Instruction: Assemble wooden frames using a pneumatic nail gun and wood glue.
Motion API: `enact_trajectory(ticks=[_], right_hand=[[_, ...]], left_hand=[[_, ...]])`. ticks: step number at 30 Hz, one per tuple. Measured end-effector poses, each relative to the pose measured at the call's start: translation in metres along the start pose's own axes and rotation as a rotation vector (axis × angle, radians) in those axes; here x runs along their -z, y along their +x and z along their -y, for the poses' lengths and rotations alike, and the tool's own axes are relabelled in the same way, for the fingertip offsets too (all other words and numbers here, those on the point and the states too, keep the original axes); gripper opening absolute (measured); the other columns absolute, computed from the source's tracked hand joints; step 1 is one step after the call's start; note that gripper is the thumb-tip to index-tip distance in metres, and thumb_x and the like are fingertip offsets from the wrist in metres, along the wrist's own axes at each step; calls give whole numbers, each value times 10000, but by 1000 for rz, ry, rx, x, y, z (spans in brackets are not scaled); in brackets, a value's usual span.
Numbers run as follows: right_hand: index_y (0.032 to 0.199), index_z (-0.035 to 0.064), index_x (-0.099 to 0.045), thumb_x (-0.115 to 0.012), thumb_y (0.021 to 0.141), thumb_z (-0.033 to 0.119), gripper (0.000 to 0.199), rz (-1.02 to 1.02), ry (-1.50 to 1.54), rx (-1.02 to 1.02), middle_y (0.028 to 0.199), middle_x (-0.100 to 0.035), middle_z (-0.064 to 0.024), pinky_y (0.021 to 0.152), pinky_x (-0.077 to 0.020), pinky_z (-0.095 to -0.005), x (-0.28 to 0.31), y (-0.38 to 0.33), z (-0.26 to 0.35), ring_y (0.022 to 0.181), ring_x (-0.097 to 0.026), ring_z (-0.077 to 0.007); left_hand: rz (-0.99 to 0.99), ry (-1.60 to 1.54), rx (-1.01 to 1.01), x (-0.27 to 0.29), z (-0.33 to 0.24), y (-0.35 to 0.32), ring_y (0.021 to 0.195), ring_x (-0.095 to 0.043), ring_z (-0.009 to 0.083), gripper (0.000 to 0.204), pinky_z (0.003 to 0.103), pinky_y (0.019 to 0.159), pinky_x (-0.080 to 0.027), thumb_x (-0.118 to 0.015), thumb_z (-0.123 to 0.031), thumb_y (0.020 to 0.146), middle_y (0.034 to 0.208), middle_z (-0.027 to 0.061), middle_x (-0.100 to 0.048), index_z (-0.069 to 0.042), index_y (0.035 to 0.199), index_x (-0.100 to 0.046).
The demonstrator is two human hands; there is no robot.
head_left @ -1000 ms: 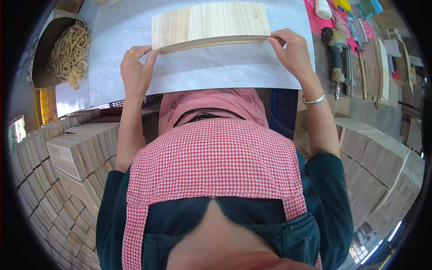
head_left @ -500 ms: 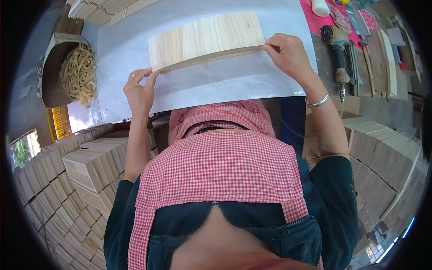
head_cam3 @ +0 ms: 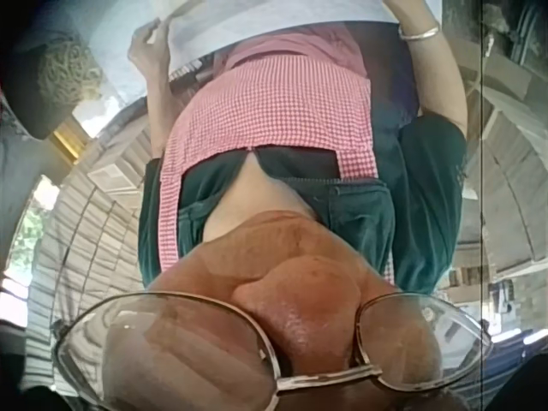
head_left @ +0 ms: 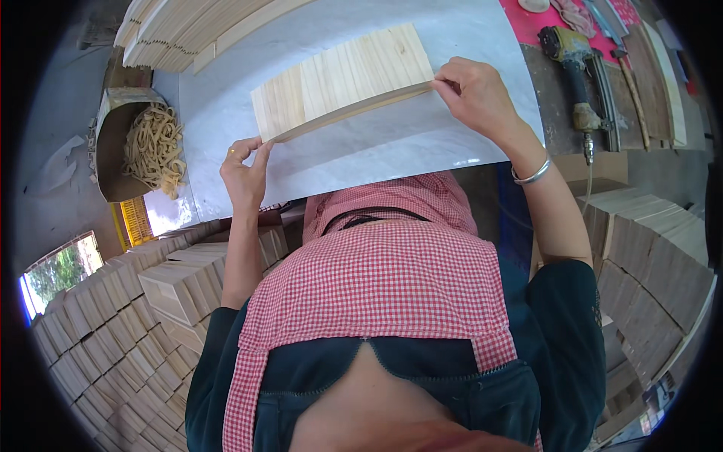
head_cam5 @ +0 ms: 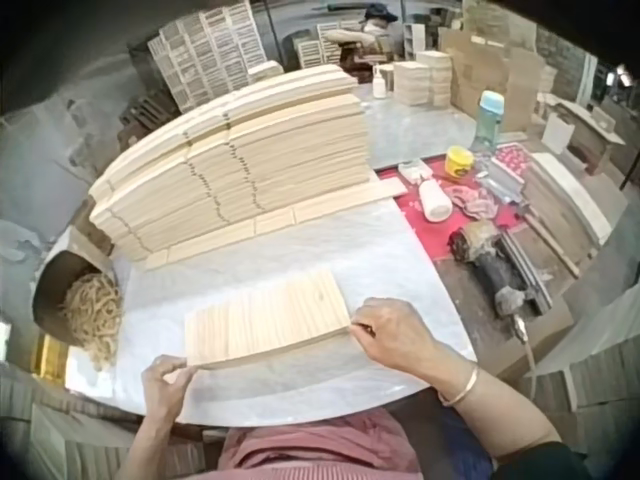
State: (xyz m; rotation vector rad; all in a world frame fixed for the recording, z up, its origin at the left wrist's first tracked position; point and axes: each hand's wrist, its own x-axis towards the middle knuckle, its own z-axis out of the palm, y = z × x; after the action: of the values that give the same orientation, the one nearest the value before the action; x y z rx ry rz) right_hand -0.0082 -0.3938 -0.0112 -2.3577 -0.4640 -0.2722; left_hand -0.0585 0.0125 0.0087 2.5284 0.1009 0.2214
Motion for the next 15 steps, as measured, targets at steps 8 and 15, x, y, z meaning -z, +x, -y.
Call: enact_trajectory(ticks=[8, 15], right_hand=[[1310, 58, -622, -743, 869, 289, 512, -382, -560, -260, 1107, -669, -144, 848, -528, -409, 90, -59, -71, 917, -647, -316], [1381, -15, -516, -723, 866, 347, 663, -124, -731, -637, 1196, -654, -265, 928, -517, -472, 110, -78, -133, 1061, -652, -410]], left_hand=[[6, 166, -316, 18, -39, 16, 1168, -585, 316, 374, 392, 989, -484, -845, -171, 769, 1363, 154, -583, -43, 1068, -659], [89, 37, -726, -58, -131, 61, 1252, -537, 337, 463, 423, 1047, -450, -883, -171, 679, 1477, 95, -492, -123, 1020, -574]])
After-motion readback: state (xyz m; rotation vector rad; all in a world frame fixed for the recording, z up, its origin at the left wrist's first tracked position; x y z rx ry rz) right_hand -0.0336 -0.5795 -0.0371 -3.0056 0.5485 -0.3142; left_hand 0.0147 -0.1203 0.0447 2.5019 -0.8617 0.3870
